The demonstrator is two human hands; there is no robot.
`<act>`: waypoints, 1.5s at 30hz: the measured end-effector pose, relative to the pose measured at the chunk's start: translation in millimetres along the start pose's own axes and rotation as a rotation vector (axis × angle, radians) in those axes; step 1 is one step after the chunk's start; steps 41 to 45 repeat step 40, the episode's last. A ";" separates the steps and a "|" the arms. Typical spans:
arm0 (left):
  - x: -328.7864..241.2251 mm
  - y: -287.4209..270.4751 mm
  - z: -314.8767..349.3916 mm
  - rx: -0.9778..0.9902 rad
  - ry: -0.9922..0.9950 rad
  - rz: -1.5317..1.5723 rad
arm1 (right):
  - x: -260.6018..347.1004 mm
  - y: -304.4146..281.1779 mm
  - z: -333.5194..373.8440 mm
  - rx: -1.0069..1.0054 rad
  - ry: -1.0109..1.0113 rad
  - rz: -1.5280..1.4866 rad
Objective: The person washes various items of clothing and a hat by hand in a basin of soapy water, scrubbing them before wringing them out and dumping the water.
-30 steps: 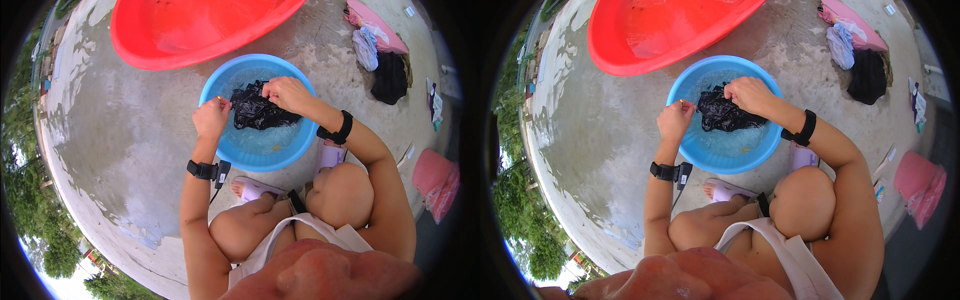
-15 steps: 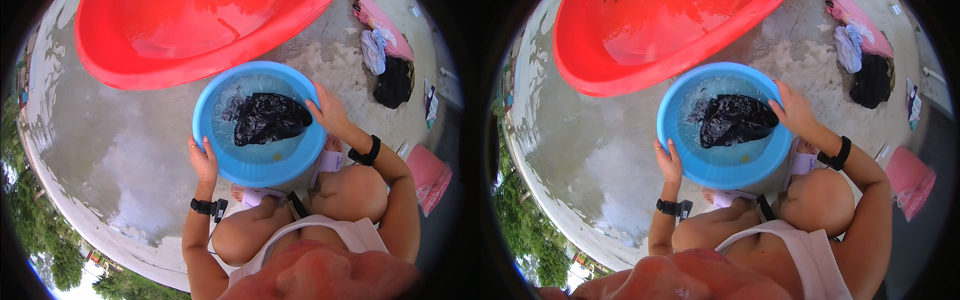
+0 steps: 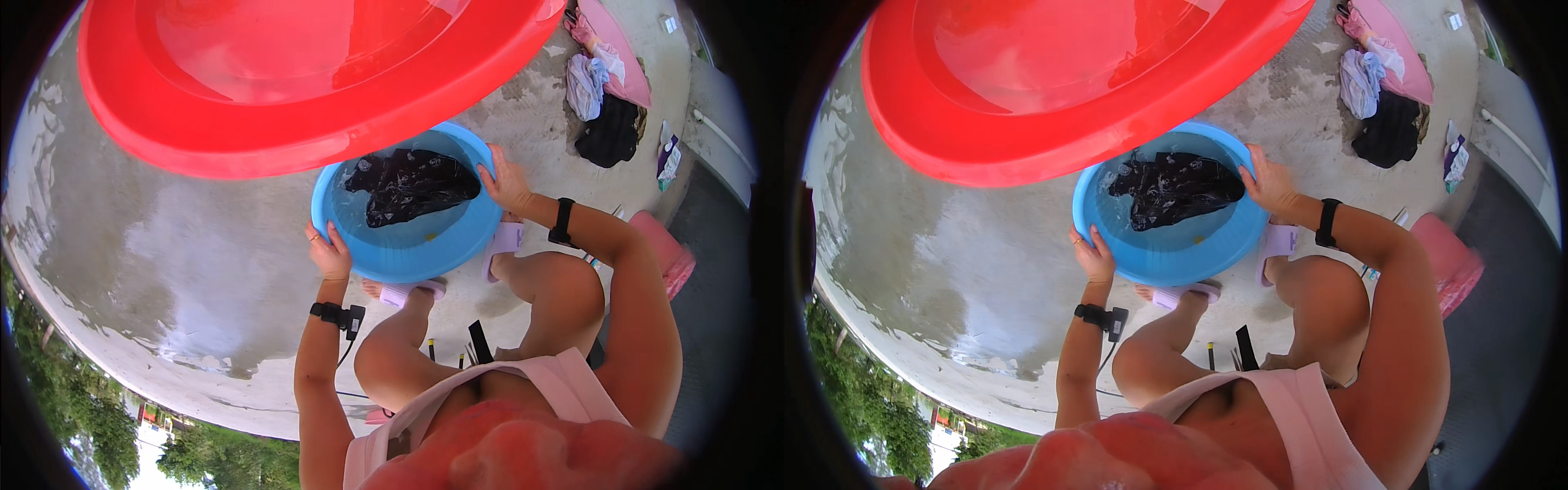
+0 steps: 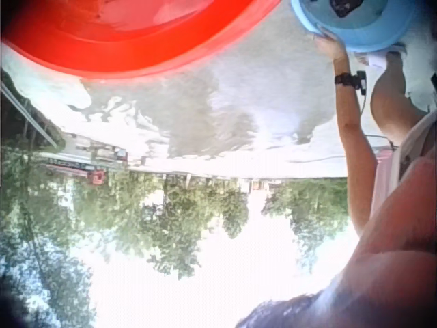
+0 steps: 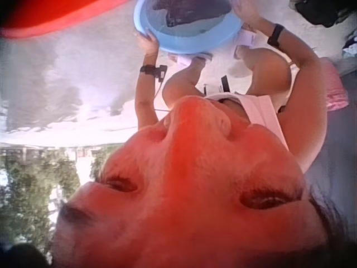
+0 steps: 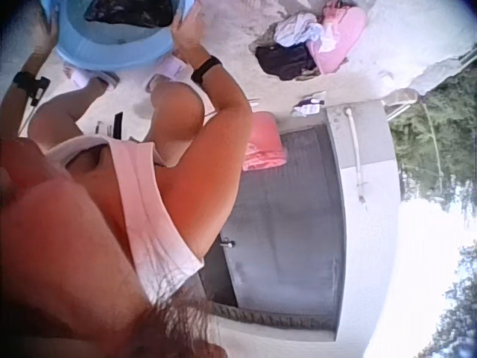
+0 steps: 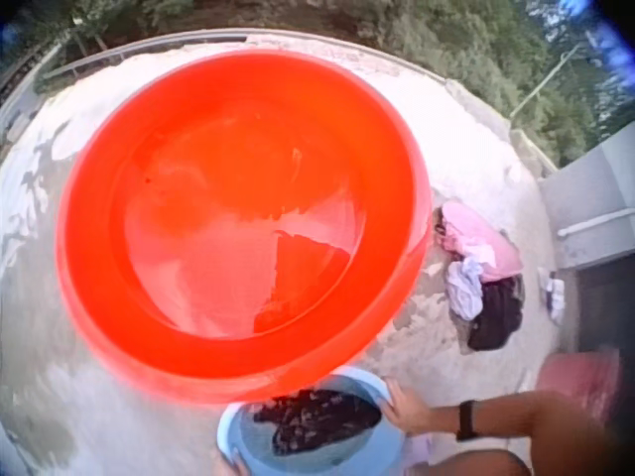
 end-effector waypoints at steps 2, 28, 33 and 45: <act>0.9 0.0 -1.0 0.002 -0.019 -0.030 | -1.4 2.1 0.7 -0.015 -0.018 0.033; -205.0 -197.4 79.0 0.318 -0.160 -0.112 | 119.0 -258.3 108.1 0.026 0.216 -0.052; -356.6 -279.6 93.3 0.396 0.082 -0.116 | 150.8 -415.4 195.2 -0.180 0.350 -0.159; -551.6 -357.7 102.7 0.436 0.326 -0.018 | 181.6 -601.6 305.0 -0.385 0.482 -0.249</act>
Point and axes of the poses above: each hand's wrist, its own z-axis away from the middle knuckle, its own y-axis out of the palm, x = y × z, the point moved 5 cm from there along -z, towards the middle knuckle, and after that the axes turned 13 degrees about -x, right-handed, at the moved point
